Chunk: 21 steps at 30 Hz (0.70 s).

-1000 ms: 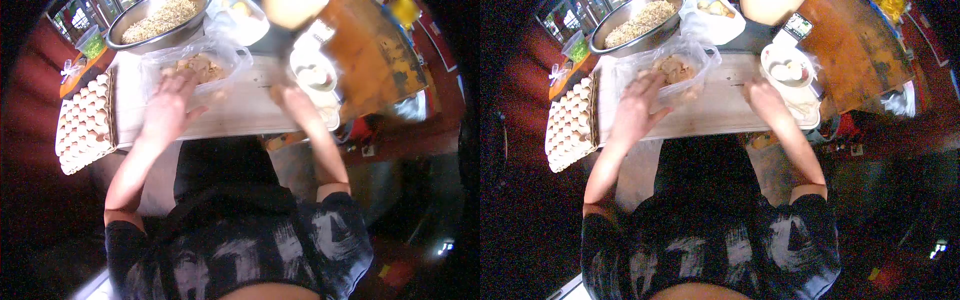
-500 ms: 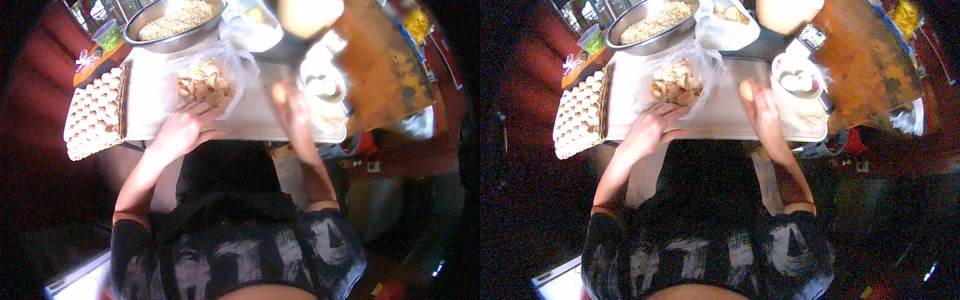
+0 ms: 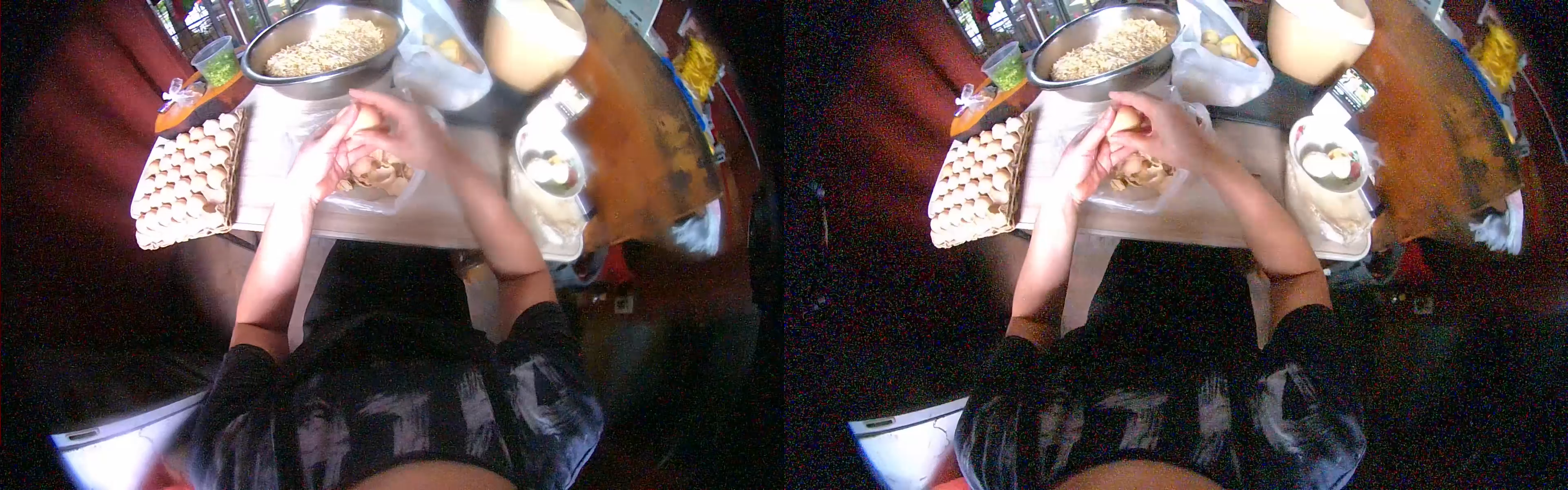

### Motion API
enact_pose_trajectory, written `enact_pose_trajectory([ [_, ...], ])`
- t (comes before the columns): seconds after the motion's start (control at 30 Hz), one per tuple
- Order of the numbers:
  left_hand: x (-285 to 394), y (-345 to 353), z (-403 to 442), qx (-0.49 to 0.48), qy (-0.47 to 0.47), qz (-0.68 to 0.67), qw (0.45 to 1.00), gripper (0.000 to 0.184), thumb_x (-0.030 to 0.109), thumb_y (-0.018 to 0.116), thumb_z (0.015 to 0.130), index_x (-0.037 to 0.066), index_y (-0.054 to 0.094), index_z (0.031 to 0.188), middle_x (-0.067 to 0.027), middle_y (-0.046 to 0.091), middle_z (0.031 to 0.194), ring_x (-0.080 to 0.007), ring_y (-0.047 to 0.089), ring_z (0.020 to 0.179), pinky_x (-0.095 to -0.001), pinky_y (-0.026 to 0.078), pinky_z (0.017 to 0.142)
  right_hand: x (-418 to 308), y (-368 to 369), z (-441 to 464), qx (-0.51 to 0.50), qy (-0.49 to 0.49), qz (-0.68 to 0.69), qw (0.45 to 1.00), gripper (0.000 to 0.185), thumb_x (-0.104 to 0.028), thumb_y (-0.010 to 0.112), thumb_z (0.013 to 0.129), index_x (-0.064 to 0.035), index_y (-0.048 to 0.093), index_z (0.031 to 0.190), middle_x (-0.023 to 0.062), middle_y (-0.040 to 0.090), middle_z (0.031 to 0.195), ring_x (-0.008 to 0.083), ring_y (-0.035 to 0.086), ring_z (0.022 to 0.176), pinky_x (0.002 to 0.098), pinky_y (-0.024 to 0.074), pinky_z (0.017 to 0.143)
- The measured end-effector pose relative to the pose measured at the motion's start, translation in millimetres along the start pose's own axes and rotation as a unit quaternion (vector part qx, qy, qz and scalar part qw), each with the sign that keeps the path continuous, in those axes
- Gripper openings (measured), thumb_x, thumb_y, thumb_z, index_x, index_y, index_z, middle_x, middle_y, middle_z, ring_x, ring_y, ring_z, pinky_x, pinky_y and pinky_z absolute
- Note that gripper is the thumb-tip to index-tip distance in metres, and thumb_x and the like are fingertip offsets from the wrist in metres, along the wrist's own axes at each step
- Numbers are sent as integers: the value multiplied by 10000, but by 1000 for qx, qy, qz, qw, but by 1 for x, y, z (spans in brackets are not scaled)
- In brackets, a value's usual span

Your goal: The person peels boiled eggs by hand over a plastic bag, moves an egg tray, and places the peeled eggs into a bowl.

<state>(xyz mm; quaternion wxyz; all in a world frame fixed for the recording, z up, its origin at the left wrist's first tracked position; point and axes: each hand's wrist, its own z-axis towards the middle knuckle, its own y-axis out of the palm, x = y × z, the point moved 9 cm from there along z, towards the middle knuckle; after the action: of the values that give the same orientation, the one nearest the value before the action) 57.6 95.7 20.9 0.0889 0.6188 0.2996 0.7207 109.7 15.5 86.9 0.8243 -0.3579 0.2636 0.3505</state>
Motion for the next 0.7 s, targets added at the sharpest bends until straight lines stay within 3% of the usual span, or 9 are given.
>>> enact_pose_trajectory([
  [0.03, 0, -9, -6, 29, -10, 24, 999, 459, 324, 590, 885, -7, 488, 1187, -86, 612, 1053, -140, 617, 936, -252, 523, 796, 11, 9, 1, -8, 35, 37, 999, 572, -174, 688, 801, -42, 446, 1303, 120, 543, 1245, 182, 531, 1111, 306, 439, 915],
  [0.07, 0, -11, -10, 35, -7, 25, 999, 459, 324, 590, 885, -7, 488, 1187, -86, 612, 1053, -140, 617, 936, -252, 523, 796, 16, 12, 3, -12, 32, 41, 999, 572, -174, 688, 801, -42, 446, 1303, 120, 543, 1245, 182, 531, 1111, 306, 439, 915],
  [0.13, -3, -13, -18, 59, -23, 51, 997, 463, 335, 613, 869, 7, 496, 1173, -62, 619, 1002, -124, 620, 880, -241, 525, 774, 7, 19, 4, -19, -34, -84, 996, 566, -178, 679, 811, -37, 441, 1305, 117, 554, 1225, 175, 535, 1100, 294, 436, 918],
  [0.27, -7, -18, -22, 110, -13, 51, 993, 468, 361, 647, 841, 14, 528, 1131, -46, 617, 966, -105, 616, 822, -234, 515, 756, 52, 42, -2, -59, 53, 70, 994, 494, -181, 643, 838, -37, 466, 1277, 86, 608, 1113, 147, 567, 1028, 288, 449, 886],
  [0.4, -16, -20, -20, 92, -20, 82, 992, 429, 389, 582, 879, 31, 550, 1113, -44, 620, 990, -95, 607, 834, -219, 514, 735, 40, 37, -9, -65, 47, 11, 997, 445, -171, 619, 854, -34, 478, 1254, 80, 616, 1085, 134, 570, 1008, 277, 451, 873],
  [0.7, -26, -23, -13, 92, -35, 101, 990, 405, 385, 591, 874, 20, 590, 1050, -47, 640, 940, -96, 613, 802, -229, 521, 715, 48, 36, -16, -42, 22, 98, 994, 417, -110, 618, 848, -11, 485, 1230, 72, 624, 1038, 124, 574, 961, 262, 454, 851],
])
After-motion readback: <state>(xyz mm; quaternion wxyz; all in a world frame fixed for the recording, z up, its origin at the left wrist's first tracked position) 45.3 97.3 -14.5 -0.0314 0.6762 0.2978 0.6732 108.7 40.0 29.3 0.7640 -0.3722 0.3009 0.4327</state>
